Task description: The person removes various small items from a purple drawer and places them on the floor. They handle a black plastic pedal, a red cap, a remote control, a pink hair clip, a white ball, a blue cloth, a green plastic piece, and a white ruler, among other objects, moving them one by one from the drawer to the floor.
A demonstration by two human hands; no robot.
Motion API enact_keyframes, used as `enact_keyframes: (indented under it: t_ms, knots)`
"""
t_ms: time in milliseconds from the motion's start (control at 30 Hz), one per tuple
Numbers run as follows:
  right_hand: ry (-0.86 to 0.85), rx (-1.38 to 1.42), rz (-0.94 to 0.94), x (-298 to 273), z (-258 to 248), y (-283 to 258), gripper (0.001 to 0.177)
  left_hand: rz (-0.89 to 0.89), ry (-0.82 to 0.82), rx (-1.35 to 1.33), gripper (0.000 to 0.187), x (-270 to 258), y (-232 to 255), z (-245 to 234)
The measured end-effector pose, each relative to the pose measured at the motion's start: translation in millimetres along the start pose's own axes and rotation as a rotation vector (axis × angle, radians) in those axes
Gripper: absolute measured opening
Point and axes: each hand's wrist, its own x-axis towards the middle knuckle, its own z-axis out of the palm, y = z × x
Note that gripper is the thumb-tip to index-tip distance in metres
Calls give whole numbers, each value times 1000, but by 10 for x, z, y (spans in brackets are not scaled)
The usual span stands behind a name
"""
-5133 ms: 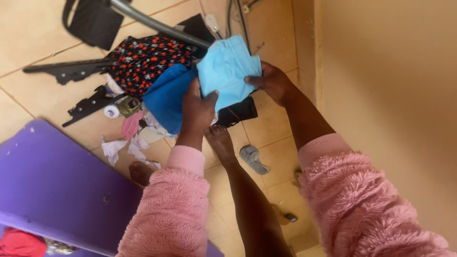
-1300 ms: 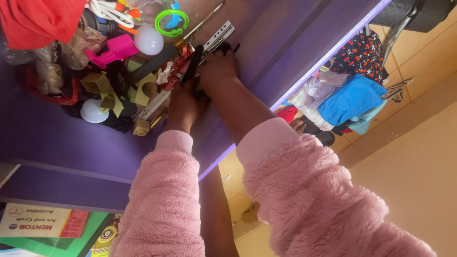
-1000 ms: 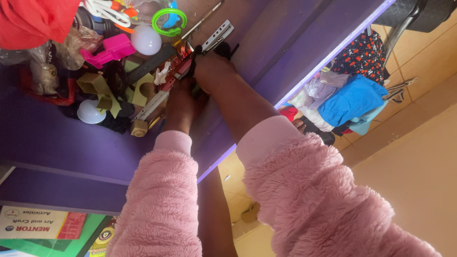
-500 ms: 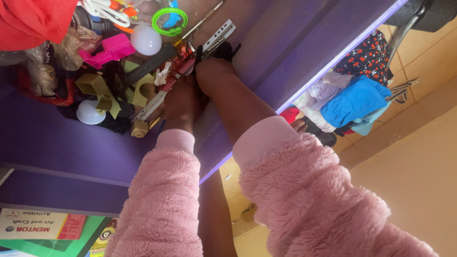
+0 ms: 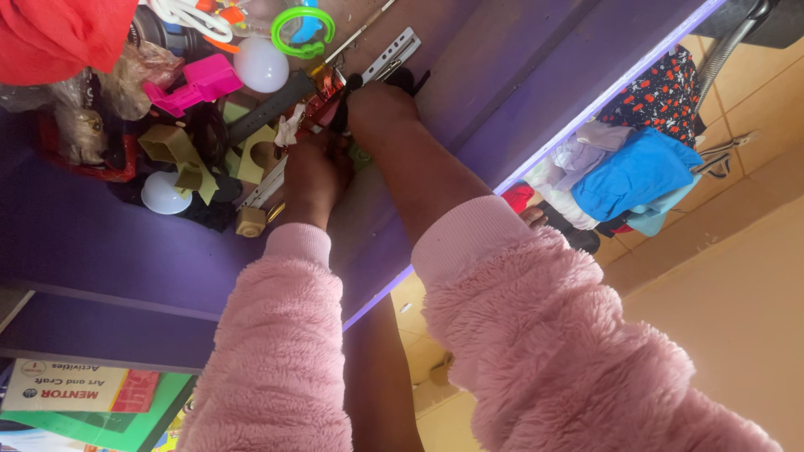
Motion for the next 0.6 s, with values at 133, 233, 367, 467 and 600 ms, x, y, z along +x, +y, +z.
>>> enact_keyframes:
  t_ms: [133,233,367,467,600]
  knots:
    - [-38,-98,-3,-28,21,-31,28,55,-41,72,29,-25,38,65]
    - [-39,-178,1,-39,36,-82,31,89,-23,154,31,-22,86,125]
    - [-24,-269,26,-68,44,-211,37,6,-40,248,32,60,98,191]
    - [-112,-265,60,-126,36,-252,36,2,-57,346,43,46,79,222]
    - [7,-114,25,-71,135,-189,36,78,-56,301,47,34,85,202]
